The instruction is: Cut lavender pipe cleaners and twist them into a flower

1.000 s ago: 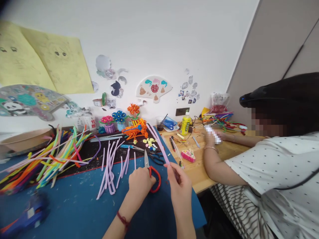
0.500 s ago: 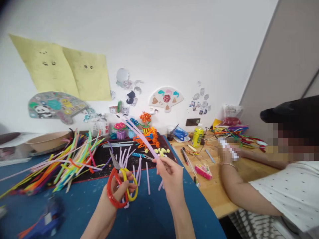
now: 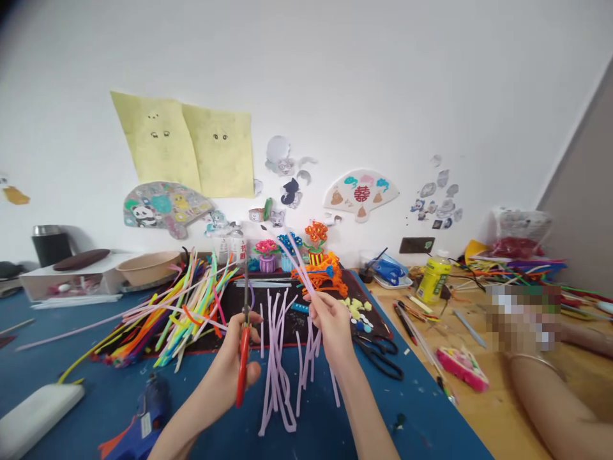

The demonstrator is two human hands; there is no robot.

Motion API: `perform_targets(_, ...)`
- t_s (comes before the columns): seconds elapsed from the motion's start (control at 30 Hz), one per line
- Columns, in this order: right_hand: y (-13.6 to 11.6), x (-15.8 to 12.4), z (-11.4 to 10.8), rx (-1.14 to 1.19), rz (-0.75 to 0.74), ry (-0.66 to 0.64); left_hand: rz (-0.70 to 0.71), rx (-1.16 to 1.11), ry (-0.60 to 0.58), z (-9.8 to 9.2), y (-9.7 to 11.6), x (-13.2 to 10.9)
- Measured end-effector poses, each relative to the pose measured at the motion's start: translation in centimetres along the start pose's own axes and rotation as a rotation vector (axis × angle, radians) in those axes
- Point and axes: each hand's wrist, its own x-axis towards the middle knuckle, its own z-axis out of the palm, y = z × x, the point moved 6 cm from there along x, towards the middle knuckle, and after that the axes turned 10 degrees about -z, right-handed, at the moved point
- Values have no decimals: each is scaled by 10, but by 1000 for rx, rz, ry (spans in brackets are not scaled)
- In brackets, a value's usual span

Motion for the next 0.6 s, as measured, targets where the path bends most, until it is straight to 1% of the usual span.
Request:
perform_targets(0.1,-4,-2,-5,8,-36,34,-59,229,132,1,3,-6)
perform_targets(0.17,-8,-4,-4,22,-71,38,-61,327,181,3,6,-8)
perform_targets(0.33,-16,-12,6,-1,-133,-9,-53,366,170,8,1,-6)
perform_targets(0.47,-16,-17,12,-140,-148,-105,-44,434,157,7,1,-6)
perform_targets(0.6,-18,-20,16,-278,-173,-209,-29,442,130,7,3,-7)
